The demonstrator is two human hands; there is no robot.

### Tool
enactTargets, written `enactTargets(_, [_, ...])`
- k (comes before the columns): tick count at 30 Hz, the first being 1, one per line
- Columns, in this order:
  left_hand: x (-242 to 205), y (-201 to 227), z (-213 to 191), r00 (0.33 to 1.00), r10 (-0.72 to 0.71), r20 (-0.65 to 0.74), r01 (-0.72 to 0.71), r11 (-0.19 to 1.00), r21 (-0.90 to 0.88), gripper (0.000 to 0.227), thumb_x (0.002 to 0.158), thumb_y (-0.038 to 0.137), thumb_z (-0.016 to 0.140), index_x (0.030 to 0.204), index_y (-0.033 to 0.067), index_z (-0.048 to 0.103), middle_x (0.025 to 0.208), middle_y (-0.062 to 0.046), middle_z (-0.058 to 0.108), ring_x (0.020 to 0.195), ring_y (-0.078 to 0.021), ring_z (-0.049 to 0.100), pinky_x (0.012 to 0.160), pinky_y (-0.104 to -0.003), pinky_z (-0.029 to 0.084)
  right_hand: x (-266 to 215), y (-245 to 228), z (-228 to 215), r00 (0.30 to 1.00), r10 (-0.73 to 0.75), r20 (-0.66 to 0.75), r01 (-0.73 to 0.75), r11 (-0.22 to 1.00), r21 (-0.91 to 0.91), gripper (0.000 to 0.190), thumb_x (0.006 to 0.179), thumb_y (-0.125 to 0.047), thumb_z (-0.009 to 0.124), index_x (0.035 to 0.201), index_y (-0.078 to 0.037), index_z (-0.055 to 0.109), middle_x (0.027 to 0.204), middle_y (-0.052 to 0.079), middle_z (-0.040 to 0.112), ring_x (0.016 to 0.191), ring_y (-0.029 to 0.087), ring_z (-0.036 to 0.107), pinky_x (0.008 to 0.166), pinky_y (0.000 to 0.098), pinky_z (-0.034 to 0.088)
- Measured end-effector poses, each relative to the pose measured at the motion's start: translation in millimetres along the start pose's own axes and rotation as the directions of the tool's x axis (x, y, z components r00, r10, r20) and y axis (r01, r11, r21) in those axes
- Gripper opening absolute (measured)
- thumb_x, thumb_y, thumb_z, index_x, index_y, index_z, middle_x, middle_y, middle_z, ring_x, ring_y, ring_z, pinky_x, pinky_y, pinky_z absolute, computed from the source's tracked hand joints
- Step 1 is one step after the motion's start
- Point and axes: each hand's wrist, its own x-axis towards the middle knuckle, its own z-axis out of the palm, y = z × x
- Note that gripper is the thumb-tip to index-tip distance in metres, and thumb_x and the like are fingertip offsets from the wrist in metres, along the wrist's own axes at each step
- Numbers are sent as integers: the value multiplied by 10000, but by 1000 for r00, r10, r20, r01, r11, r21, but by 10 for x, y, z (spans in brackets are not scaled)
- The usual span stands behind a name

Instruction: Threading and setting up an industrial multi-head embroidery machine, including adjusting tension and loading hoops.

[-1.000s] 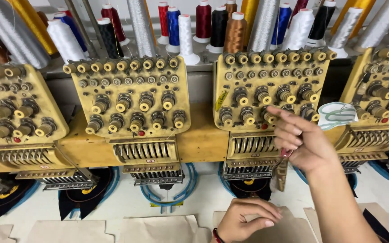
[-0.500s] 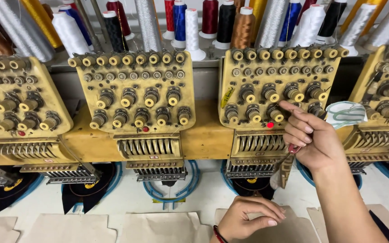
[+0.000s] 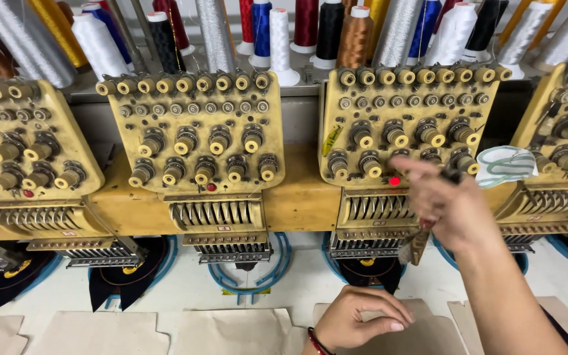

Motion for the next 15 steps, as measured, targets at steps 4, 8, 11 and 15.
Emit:
enactTargets(4, [22,77,-31,1000,30,4,-30,977,212,83,1112,168,723,1077,93,738,1121,-68,758,1061,-236,744,1002,-377,611,-324,156,-8,996,83,45,-23,677,-736,399,1060,-263,640,1430,-263,786,680,135,793,332,172,401,316,276,378])
enactTargets(8, [151,302,19,874,280,-397,-88,895,437,183,1084,198,630,1177,40,638,1336,-191,709,1011,-278,777,821,-367,635,-348,735,-412,926,-264,270,368,465,-805,414,968,-321,675,1368,-280,770,1386,1,796,346,94,430,421,290,468])
enactTargets(11, [379,487,-177,932,235,-275,-29,806,592,461,1006,51,535,1465,86,533,1575,-133,577,1190,-274,699,865,-392,631,-351,938,-632,811,-352,467,572,310,-759,410,982,-301,681,1376,-206,744,1273,34,833,658,186,712,638,350,603])
enactTargets(15, [770,553,-558,977,152,149,-195,355,914,598,893,-11,577,1465,150,638,1479,-53,711,1018,-317,785,595,-423,631,-272,959,-905,574,-479,664,792,122,-598,475,908,-151,802,1373,-107,716,1095,73,863,868,184,865,874,369,708])
